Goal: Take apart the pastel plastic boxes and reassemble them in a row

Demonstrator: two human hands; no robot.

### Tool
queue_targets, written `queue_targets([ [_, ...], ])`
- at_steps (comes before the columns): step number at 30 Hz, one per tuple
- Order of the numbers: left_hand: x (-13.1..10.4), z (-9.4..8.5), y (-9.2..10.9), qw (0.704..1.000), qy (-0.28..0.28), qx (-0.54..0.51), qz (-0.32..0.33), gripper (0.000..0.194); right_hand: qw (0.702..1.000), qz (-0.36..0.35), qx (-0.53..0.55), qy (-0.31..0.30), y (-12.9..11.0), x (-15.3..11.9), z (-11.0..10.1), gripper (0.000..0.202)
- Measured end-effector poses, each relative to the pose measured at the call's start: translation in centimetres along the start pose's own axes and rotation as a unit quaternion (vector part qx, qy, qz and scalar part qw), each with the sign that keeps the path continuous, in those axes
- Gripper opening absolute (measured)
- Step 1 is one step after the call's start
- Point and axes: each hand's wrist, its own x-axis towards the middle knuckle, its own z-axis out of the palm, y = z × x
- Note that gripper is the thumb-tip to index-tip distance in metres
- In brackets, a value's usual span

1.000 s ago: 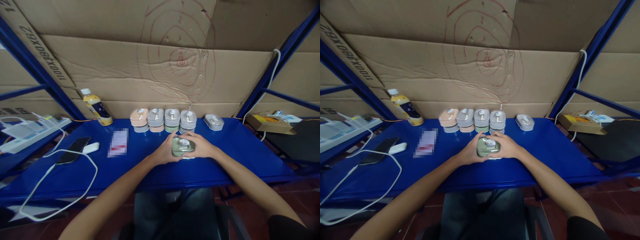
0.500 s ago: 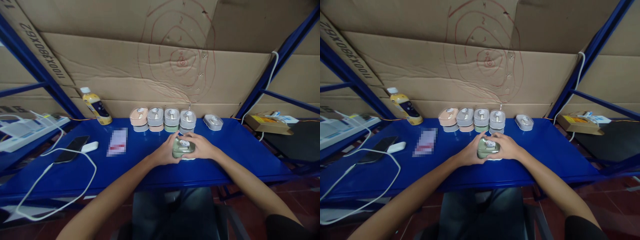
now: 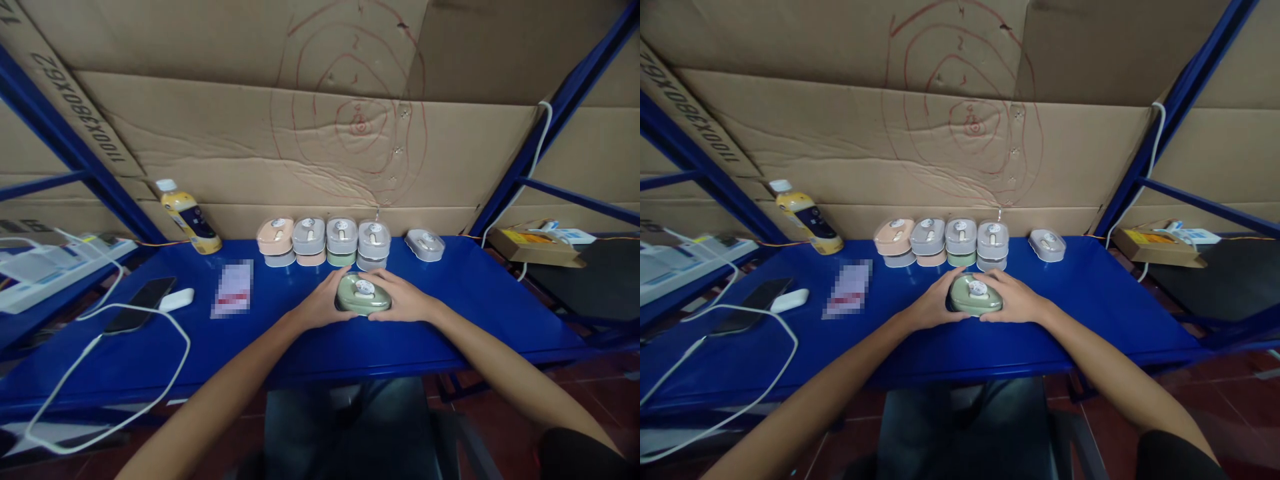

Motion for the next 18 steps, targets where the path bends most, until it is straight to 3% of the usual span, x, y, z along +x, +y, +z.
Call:
queue_targets([
  [5,-0.1,0.1,-0.5,1.000,0.014,0.014,-0.014,0.085,0.987,0.100,-0.126,0.012,0.1,-4.0,-1.3,0.093],
  [8,-0.1,0.2,-0.1,0.999,0.010,0.026,-0.019,0.076,0.942,0.231,-0.243,0.030,0.3,-6.6,-2.6,0.092],
  [10,0.0,0.1,0.2,0.999,0.007,0.029,-0.018,0.074,0.918,0.297,-0.262,0.024,0.7,-7.8,-3.6,0.099],
  [13,0.0,0.1,0.3,0.999,-0.001,0.028,-0.023,0.073,0.920,0.317,-0.230,-0.008,1.5,-8.6,-4.7,0.100],
  [18,0.0,0.0,0.4,0.999,-0.003,0.023,-0.022,0.072,0.913,0.312,-0.262,-0.016,3.1,-6.9,-4.7,0.078],
])
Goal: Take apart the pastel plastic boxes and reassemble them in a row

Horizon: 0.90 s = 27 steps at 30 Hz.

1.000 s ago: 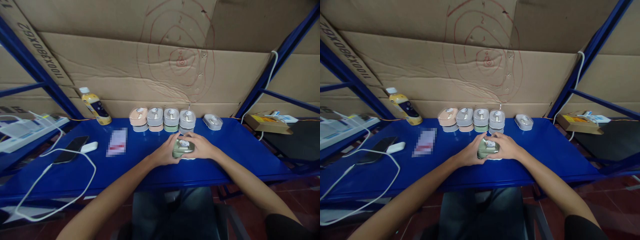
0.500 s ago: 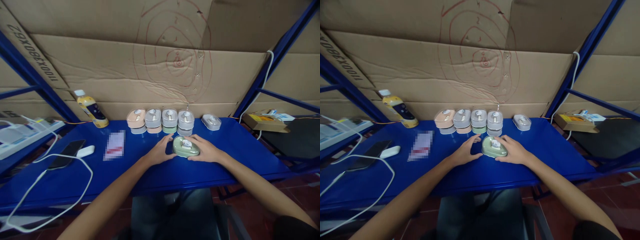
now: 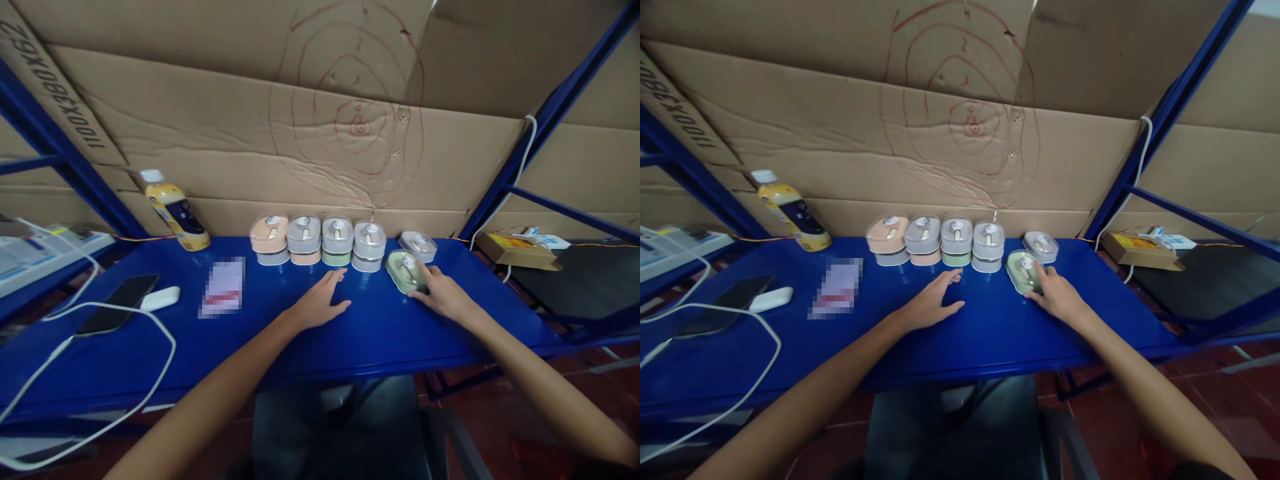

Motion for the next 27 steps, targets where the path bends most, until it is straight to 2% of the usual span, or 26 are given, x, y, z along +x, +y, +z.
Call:
queue_targets([
  [5,0.1,-0.1,0.1,1.000,-0.001,-0.002,-0.003,0.072,0.997,0.043,-0.058,0.005,-1.1,4.0,0.5,0.053],
  [8,0.1,-0.1,0.2,1.000,-0.005,-0.004,-0.006,0.072,0.992,0.094,-0.063,0.060,-2.1,5.8,0.0,0.044],
  [11,0.1,-0.1,0.0,1.000,-0.004,-0.002,-0.004,0.072,0.985,0.095,-0.021,0.146,-4.0,6.8,-1.1,0.045],
  [14,0.1,0.0,-0.2,1.000,-0.002,0.000,0.002,0.071,0.980,0.060,0.027,0.185,-7.1,8.0,-2.3,0.057],
  [17,0.2,0.1,-0.3,1.000,-0.003,0.000,0.003,0.072,0.983,0.073,0.030,0.166,-10.3,9.7,-2.7,0.080],
  [20,0.2,0.1,-0.4,1.000,0.003,-0.003,0.004,0.072,0.982,0.120,0.036,0.138,-12.3,11.4,-2.5,0.090],
  [23,0.3,0.2,-0.5,1.000,0.011,-0.009,0.009,0.072,0.980,0.143,0.049,0.133,-12.8,12.4,-2.2,0.087],
  [27,0.2,0.3,-0.9,1.000,0.012,-0.018,0.015,0.072,0.979,0.138,0.058,0.137,-11.9,12.4,-2.3,0.074],
])
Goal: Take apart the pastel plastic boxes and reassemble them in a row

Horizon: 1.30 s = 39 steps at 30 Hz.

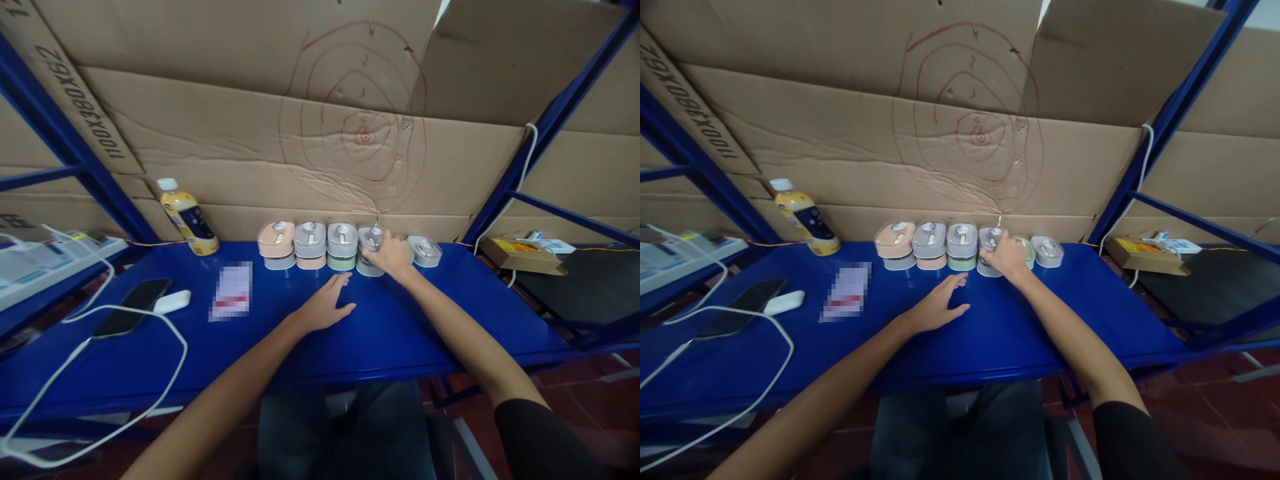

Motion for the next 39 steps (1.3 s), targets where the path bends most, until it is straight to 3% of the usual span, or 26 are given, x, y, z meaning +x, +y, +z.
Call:
queue_targets([
  [5,0.1,-0.1,-0.2,0.999,0.028,-0.024,-0.014,0.072,0.995,0.020,0.093,0.018,2.8,-0.5,-2.1,0.075],
  [8,0.4,-0.6,-0.1,0.992,0.073,-0.098,-0.044,0.082,0.972,-0.070,0.222,0.012,5.2,-1.1,-4.0,0.075],
  [12,0.7,-2.1,-0.4,0.971,0.085,-0.221,-0.043,0.101,0.888,-0.280,0.336,-0.140,6.7,-2.7,-4.8,0.074],
  [14,0.6,-2.7,-0.5,0.968,0.056,-0.242,-0.039,0.106,0.848,-0.337,0.348,-0.215,6.6,-3.6,-4.1,0.080],
  [16,0.4,-3.1,-0.5,0.973,0.013,-0.228,-0.041,0.107,0.829,-0.357,0.344,-0.258,6.3,-4.4,-2.9,0.086],
  [18,0.1,-3.1,-0.3,0.984,-0.020,-0.173,-0.041,0.107,0.829,-0.360,0.329,-0.275,6.1,-4.9,-1.6,0.093],
  [21,-0.1,-2.7,-0.2,0.997,-0.024,-0.073,-0.032,0.107,0.841,-0.364,0.293,-0.272,5.7,-5.6,-0.1,0.105],
  [24,0.0,-2.1,-0.2,0.999,-0.013,-0.037,-0.013,0.109,0.867,-0.365,0.252,-0.225,4.7,-6.5,0.6,0.115],
  [28,0.1,-1.9,0.0,0.999,-0.007,-0.035,0.007,0.106,0.890,-0.365,0.234,-0.138,2.8,-7.8,0.7,0.104],
  [32,0.0,-2.2,0.1,0.999,-0.006,-0.034,0.017,0.107,0.881,-0.355,0.289,-0.117,3.9,-7.1,0.0,0.085],
  [39,-0.4,-1.9,0.0,0.997,-0.019,0.039,0.059,0.042,0.896,-0.263,0.353,-0.060,7.8,-3.8,-0.1,0.061],
])
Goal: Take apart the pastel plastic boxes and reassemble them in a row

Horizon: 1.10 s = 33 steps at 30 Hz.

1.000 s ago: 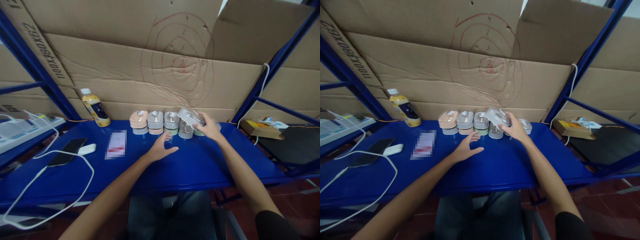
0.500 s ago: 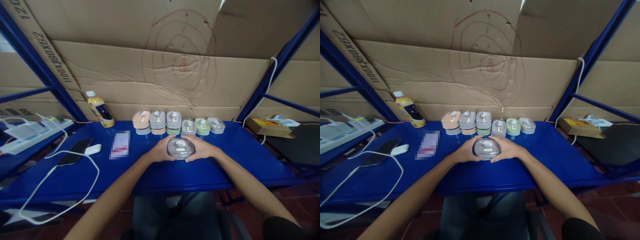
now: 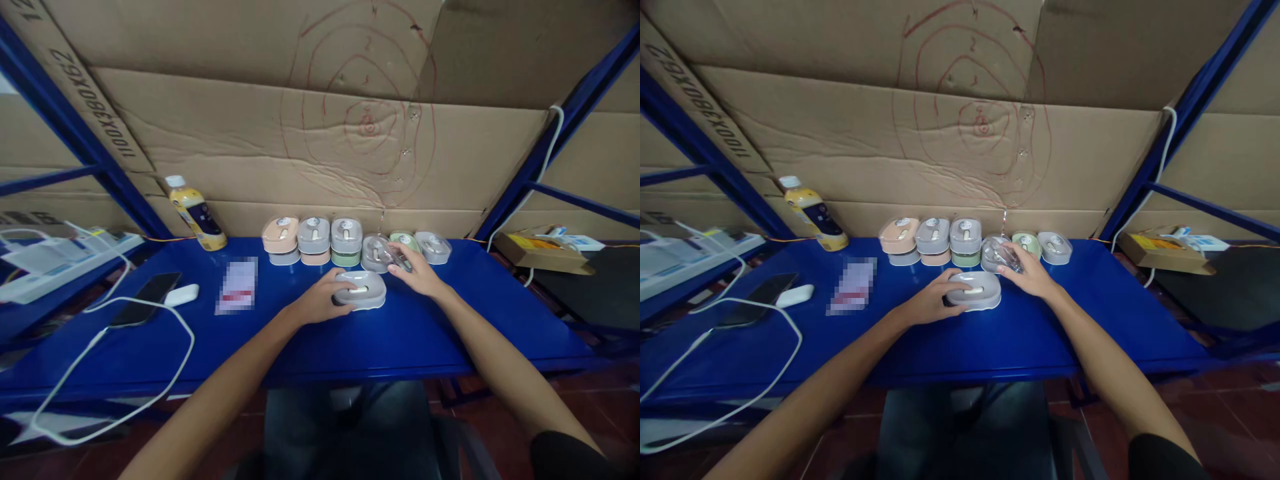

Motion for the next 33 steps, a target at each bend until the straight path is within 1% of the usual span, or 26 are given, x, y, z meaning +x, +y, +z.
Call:
queue_targets([
  [3,0.1,-0.3,0.2,1.000,0.005,0.009,0.001,0.034,1.000,0.003,-0.001,-0.003,0.5,0.1,0.5,0.062],
  [5,0.2,-0.8,0.2,1.000,0.014,0.008,-0.014,0.034,1.000,0.001,-0.005,-0.008,0.5,0.0,0.9,0.063],
  [7,0.3,-1.4,-0.1,0.998,0.043,-0.001,-0.038,0.035,1.000,0.009,-0.013,-0.007,0.3,0.0,1.1,0.063],
  [11,0.5,-2.8,-0.9,0.989,0.127,-0.019,-0.070,0.040,0.999,0.022,-0.020,0.018,0.1,0.0,0.9,0.062],
  [13,0.4,-3.2,-1.1,0.987,0.137,-0.006,-0.078,0.041,0.999,0.017,-0.018,0.029,0.1,0.1,0.7,0.061],
  [16,0.2,-3.3,-0.9,0.990,0.112,0.031,-0.081,0.040,0.999,0.012,-0.023,0.037,0.1,0.1,0.6,0.061],
  [20,0.0,-2.7,0.0,0.996,0.042,0.057,-0.050,0.038,0.999,-0.004,-0.026,0.037,0.0,0.1,0.7,0.067],
  [23,-0.1,-1.8,0.8,0.998,0.006,0.061,-0.017,0.036,0.999,-0.044,-0.022,0.014,-0.7,-0.1,0.8,0.072],
  [25,-0.1,-1.1,1.0,0.999,-0.001,0.051,-0.002,0.038,0.997,-0.066,-0.024,-0.016,-1.5,-0.3,1.0,0.076],
  [27,0.0,-0.3,1.0,1.000,0.003,0.029,-0.007,0.053,0.995,-0.077,-0.027,-0.049,-2.2,-0.4,1.4,0.080],
  [31,0.3,1.2,-0.1,0.996,0.040,-0.049,-0.070,0.105,0.993,-0.068,-0.045,-0.081,-3.0,-0.8,2.5,0.088],
  [33,0.4,1.8,-0.6,0.992,0.045,-0.088,-0.080,0.124,0.992,-0.066,-0.055,-0.092,-3.0,-1.0,3.2,0.092],
])
